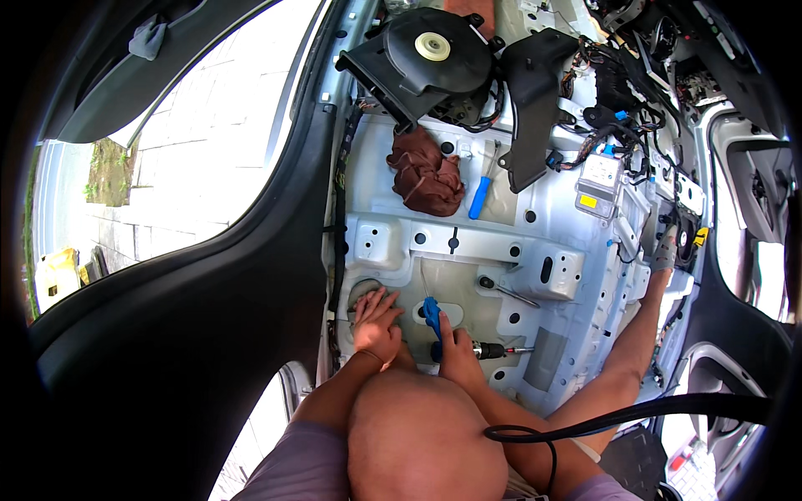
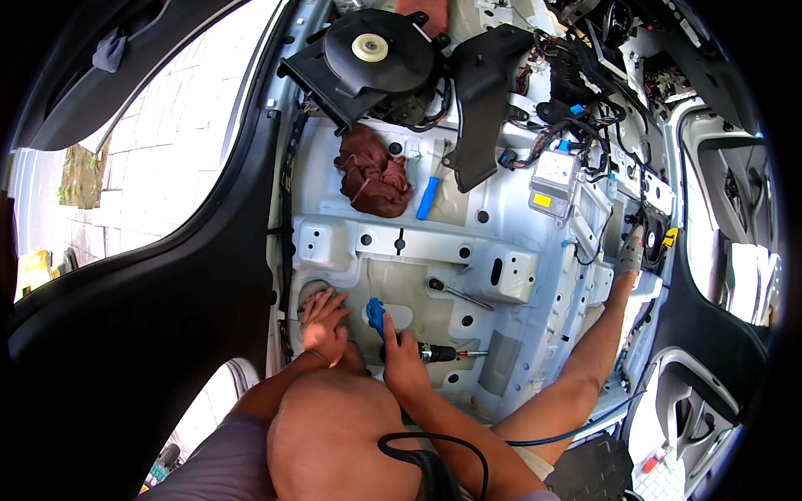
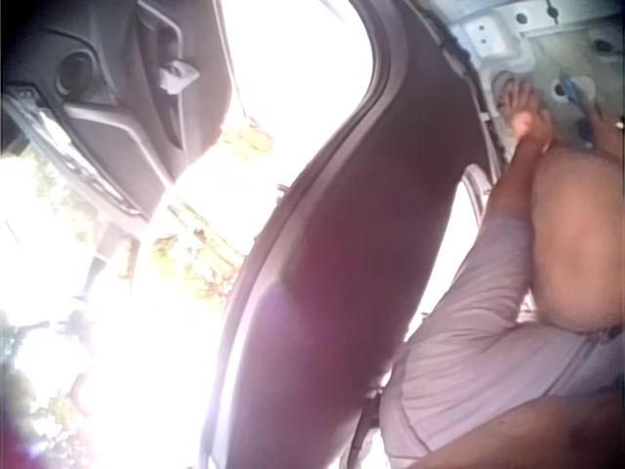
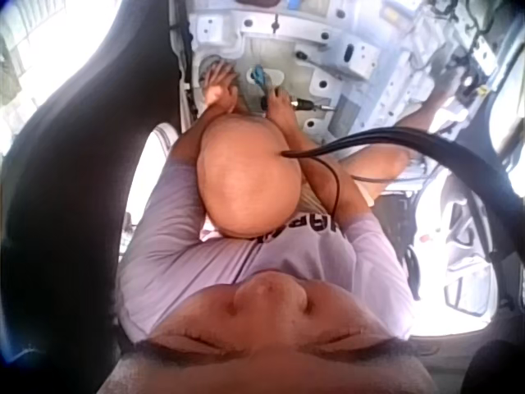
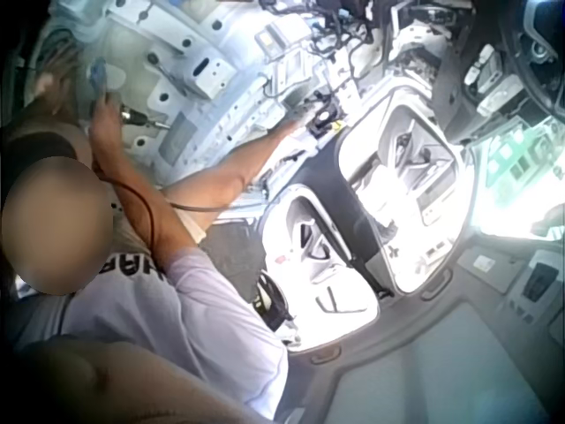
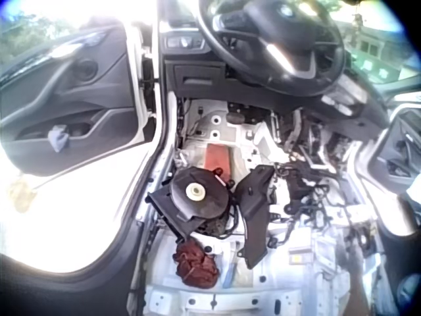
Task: The person manipulates internal car components using a screwdriver, a power drill, and an air duster tool, cleaning and securing parts inside the floor of the vehicle.
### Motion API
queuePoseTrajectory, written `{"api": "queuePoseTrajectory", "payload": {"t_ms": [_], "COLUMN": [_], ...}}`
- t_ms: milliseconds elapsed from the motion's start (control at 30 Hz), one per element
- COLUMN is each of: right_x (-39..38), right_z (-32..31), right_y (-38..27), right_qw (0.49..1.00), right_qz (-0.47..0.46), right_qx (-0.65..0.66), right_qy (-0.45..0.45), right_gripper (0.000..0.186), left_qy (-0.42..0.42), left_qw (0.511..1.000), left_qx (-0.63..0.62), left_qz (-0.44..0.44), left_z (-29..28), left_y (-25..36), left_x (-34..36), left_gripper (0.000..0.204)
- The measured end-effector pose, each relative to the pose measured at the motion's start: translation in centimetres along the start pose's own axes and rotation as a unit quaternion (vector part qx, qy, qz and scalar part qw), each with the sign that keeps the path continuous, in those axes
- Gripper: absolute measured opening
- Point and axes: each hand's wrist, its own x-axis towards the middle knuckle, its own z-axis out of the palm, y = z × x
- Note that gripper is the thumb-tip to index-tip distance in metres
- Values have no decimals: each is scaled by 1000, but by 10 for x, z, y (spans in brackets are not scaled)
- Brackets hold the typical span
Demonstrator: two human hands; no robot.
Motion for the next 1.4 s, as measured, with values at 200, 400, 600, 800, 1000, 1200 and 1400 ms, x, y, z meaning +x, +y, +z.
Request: {"api": "queuePoseTrajectory", "payload": {"t_ms": [200, 400, 600, 800, 1000, 1200, 1400], "right_x": [23, 34, 64, 87, 76, 16, 13], "right_z": [-12, -25, -41, -52, -58, -61, -64], "right_y": [-10, 16, 42, 54, 33, 25, 10], "right_qw": [999, 903, 554, 455, 677, 793, 815], "right_qz": [-30, 72, 184, 210, 183, 197, 168], "right_qx": [-13, 412, 770, 799, 663, 568, 545], "right_qy": [-7, -94, -257, -332, -261, -103, -104], "right_gripper": [96, 80, 44, 30, 30, 39, 44], "left_qy": [-2, 3, 1, -6, -5, 2, -1], "left_qw": [1000, 1000, 1000, 1000, 1000, 1000, 1000], "left_qx": [-1, 0, -4, -14, -20, -16, -2], "left_qz": [-2, -1, -1, -5, -1, 1, 2], "left_z": [-2, 0, 0, -5, -3, -2, 0], "left_y": [0, -2, 0, 2, 2, 0, -2], "left_x": [1, -1, 1, 0, 1, 0, 0], "left_gripper": [33, 32, 31, 31, 31, 32, 29]}}
